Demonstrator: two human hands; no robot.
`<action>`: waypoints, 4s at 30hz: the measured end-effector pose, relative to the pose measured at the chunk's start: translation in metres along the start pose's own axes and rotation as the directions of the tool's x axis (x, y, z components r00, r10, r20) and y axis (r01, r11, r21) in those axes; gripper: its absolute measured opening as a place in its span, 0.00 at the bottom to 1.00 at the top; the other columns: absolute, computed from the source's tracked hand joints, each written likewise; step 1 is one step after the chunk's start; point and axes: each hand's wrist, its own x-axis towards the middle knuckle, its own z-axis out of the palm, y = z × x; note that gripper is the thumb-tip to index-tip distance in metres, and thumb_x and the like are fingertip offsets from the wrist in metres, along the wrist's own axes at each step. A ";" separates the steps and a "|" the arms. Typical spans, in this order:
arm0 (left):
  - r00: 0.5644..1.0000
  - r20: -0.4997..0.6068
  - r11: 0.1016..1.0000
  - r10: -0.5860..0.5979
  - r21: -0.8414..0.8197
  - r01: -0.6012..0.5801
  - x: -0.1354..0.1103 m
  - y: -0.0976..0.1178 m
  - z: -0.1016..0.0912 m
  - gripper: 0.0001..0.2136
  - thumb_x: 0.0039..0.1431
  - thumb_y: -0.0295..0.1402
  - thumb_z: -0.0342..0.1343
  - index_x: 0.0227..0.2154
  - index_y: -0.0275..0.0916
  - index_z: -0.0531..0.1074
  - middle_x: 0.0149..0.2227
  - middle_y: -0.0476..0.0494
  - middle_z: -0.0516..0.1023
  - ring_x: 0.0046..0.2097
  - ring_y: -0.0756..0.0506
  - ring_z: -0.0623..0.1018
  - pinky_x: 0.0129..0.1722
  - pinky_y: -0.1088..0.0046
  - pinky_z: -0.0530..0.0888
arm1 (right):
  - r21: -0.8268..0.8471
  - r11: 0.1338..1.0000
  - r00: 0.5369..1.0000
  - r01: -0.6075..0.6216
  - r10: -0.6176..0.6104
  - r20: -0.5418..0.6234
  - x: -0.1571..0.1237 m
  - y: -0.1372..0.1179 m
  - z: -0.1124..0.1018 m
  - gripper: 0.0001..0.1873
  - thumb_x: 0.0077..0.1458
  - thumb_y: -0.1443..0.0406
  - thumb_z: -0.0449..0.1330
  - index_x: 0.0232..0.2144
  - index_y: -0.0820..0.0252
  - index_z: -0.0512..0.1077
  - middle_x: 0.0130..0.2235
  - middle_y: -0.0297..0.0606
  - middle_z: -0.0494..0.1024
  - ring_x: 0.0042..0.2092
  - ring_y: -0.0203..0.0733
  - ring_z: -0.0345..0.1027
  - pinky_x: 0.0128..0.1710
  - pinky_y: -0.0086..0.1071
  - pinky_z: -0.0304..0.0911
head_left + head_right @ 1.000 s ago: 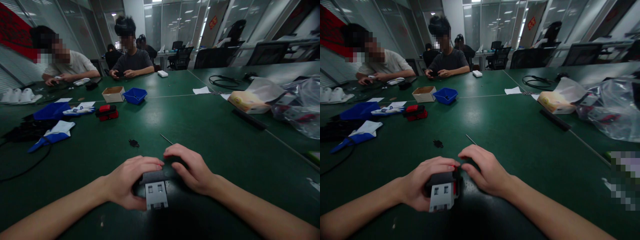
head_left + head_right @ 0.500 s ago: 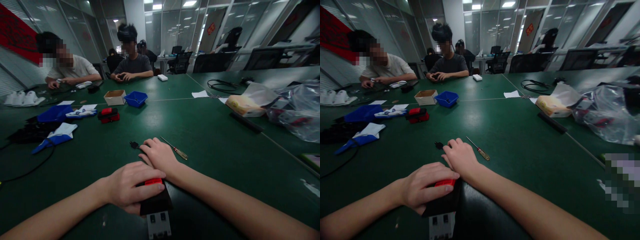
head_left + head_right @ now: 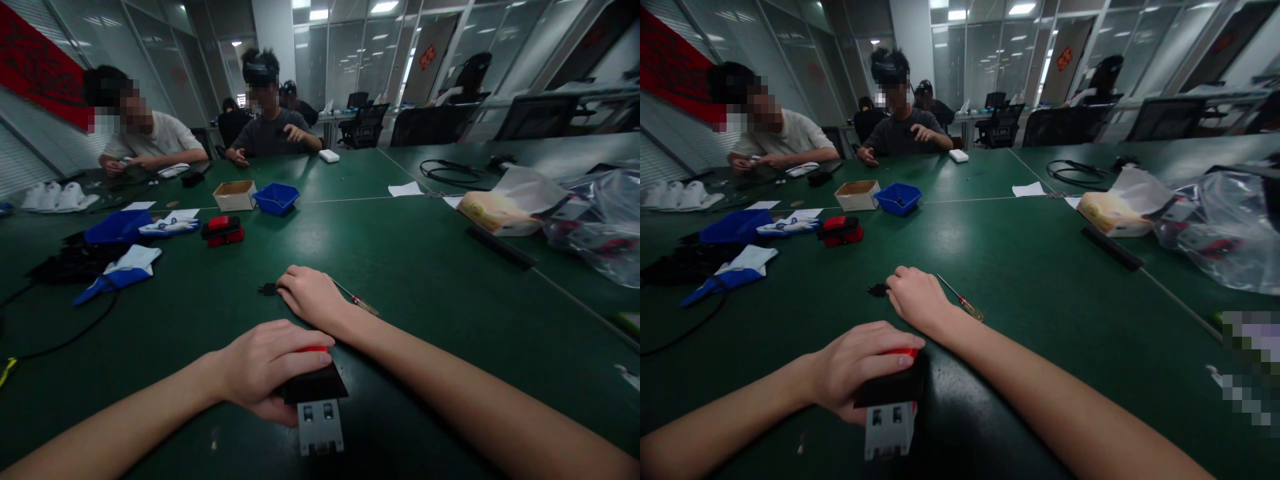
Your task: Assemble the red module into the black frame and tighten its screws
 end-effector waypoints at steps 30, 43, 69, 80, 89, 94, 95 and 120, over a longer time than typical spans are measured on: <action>0.622 0.085 0.508 -0.779 -0.496 0.704 0.010 -0.008 -0.005 0.30 0.54 0.48 0.66 0.54 0.39 0.66 0.47 0.42 0.79 0.46 0.40 0.79 0.50 0.60 0.74 | 0.937 0.281 0.907 -0.208 0.414 0.077 -0.104 0.020 -0.037 0.19 0.53 0.51 0.68 0.33 0.62 0.75 0.25 0.36 0.78 0.25 0.35 0.73 0.27 0.29 0.71; 0.609 0.128 0.440 -0.783 -0.579 0.687 0.007 -0.009 -0.001 0.42 0.41 0.46 0.74 0.58 0.40 0.61 0.48 0.41 0.78 0.48 0.38 0.78 0.51 0.57 0.74 | 0.958 0.213 0.905 -0.192 0.415 0.089 -0.105 0.002 -0.030 0.19 0.53 0.51 0.69 0.31 0.61 0.74 0.25 0.36 0.79 0.25 0.35 0.74 0.28 0.29 0.71; 0.551 0.162 0.454 -0.818 -0.407 0.793 0.013 0.017 0.010 0.34 0.56 0.49 0.62 0.60 0.40 0.57 0.55 0.34 0.72 0.56 0.32 0.73 0.55 0.47 0.72 | 0.747 0.650 0.943 -0.141 0.318 -0.098 -0.108 -0.007 -0.031 0.06 0.58 0.61 0.64 0.32 0.57 0.79 0.24 0.33 0.79 0.24 0.36 0.73 0.24 0.27 0.69; 0.678 0.011 0.412 -0.735 -0.787 0.459 0.016 0.027 0.016 0.33 0.58 0.36 0.65 0.61 0.47 0.52 0.56 0.38 0.69 0.53 0.41 0.76 0.51 0.60 0.77 | 0.750 0.659 0.952 -0.064 0.267 -0.153 -0.109 -0.008 -0.031 0.04 0.58 0.63 0.64 0.33 0.56 0.78 0.25 0.33 0.79 0.24 0.35 0.73 0.26 0.26 0.70; 0.631 0.130 0.135 -0.765 -0.926 0.354 0.024 0.020 0.023 0.32 0.54 0.37 0.69 0.57 0.44 0.59 0.54 0.39 0.75 0.57 0.38 0.77 0.60 0.53 0.71 | 0.801 0.586 0.942 -0.124 0.324 -0.091 -0.109 -0.006 -0.028 0.05 0.58 0.62 0.65 0.35 0.56 0.79 0.27 0.34 0.81 0.27 0.38 0.76 0.27 0.27 0.73; 0.612 0.116 0.146 -0.783 -0.921 0.362 0.023 0.019 0.024 0.31 0.55 0.40 0.68 0.57 0.42 0.60 0.55 0.37 0.75 0.60 0.36 0.74 0.60 0.54 0.70 | 0.817 0.558 0.949 -0.147 0.312 -0.043 -0.110 -0.004 -0.027 0.07 0.58 0.62 0.65 0.38 0.57 0.80 0.29 0.35 0.82 0.29 0.37 0.78 0.30 0.26 0.74; 0.610 0.112 0.152 -0.785 -0.919 0.365 0.023 0.019 0.024 0.32 0.55 0.41 0.68 0.57 0.42 0.60 0.55 0.37 0.75 0.60 0.36 0.74 0.60 0.55 0.70 | 0.819 0.556 0.950 -0.144 0.310 -0.044 -0.110 -0.004 -0.028 0.07 0.58 0.62 0.65 0.38 0.57 0.80 0.28 0.35 0.82 0.29 0.37 0.78 0.30 0.25 0.74; 0.624 0.147 0.044 -0.767 -0.959 0.281 0.027 0.019 0.020 0.33 0.52 0.34 0.71 0.58 0.40 0.60 0.60 0.34 0.72 0.63 0.34 0.71 0.64 0.53 0.64 | 0.655 0.744 0.984 0.136 -0.023 -0.179 -0.113 -0.002 -0.034 0.11 0.68 0.70 0.53 0.43 0.56 0.75 0.38 0.34 0.75 0.39 0.33 0.69 0.40 0.26 0.65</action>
